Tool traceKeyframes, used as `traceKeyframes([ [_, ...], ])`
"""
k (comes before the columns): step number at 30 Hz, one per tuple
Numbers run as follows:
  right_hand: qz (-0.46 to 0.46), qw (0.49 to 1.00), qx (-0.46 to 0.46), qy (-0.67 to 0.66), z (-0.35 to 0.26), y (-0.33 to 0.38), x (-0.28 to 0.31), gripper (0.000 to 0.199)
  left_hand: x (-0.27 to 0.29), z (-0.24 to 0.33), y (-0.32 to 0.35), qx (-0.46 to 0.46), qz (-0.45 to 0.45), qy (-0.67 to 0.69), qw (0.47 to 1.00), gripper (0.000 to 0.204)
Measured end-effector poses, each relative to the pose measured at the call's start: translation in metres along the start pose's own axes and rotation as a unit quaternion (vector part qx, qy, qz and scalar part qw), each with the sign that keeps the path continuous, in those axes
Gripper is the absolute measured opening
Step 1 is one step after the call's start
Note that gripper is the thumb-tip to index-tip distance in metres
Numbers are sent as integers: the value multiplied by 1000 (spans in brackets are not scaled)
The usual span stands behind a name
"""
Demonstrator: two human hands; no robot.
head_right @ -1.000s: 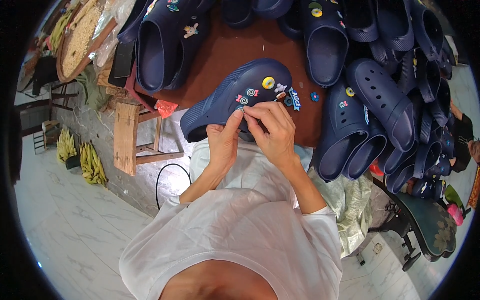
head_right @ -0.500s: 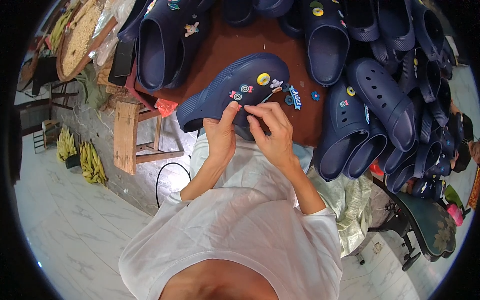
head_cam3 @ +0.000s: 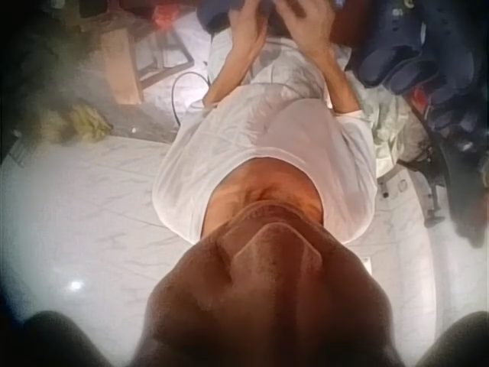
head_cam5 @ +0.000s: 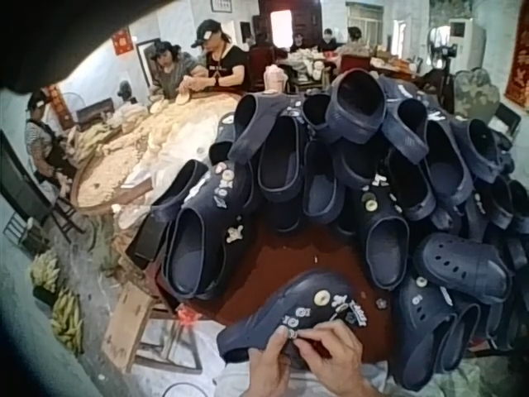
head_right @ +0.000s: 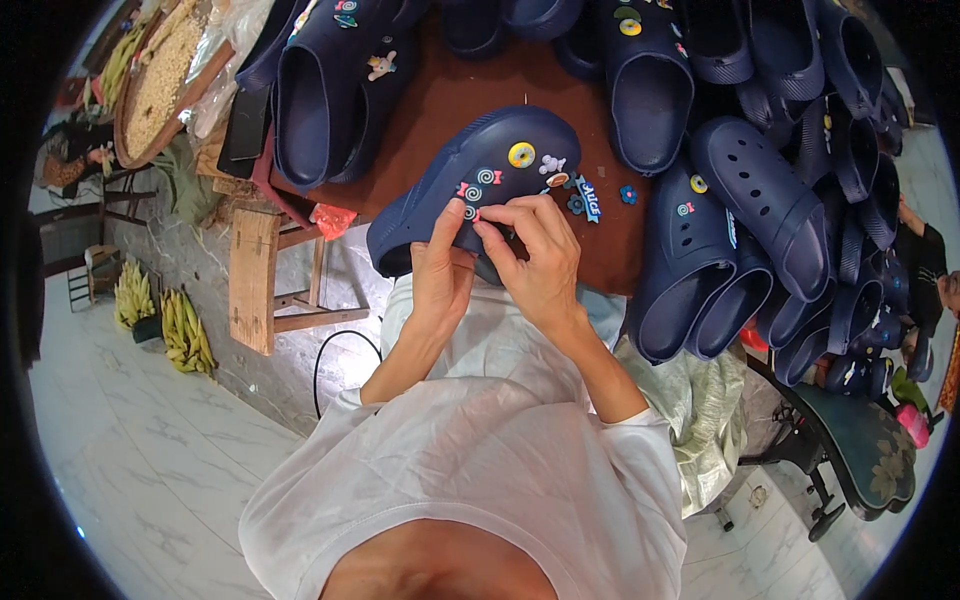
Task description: Attaching decorative charms to the holes of dark blue foam clogs.
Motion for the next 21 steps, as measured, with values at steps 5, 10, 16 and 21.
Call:
traceKeyframes([
  [5, -9, 1000, -13, -9, 0, 0, -4, 15, 1, 1, -1, -8, 11, -33, 999, 24],
  [10, -10, 1000, 0, -5, -2, 2, -5, 16, 3, 1, -1, -56, 11, -39, 998, 22],
  [16, -4, 1000, -18, -24, -1, 0, -3, 14, 3, -2, 4, -6, 19, -18, 1000, 18],
  [21, 4, 1000, -13, -24, -1, 0, -1, 14, -1, -1, 6, -10, 10, 15, 1000, 18],
])
Point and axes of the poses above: each hand's wrist, its own y-axis away from the middle knuckle, its own x-axis out of the back of the hand, z = x × y, the point moved 4 cm from there along -y, towards the middle knuckle, and after that the axes turned 4 degrees about y, right-handed, at the moved point
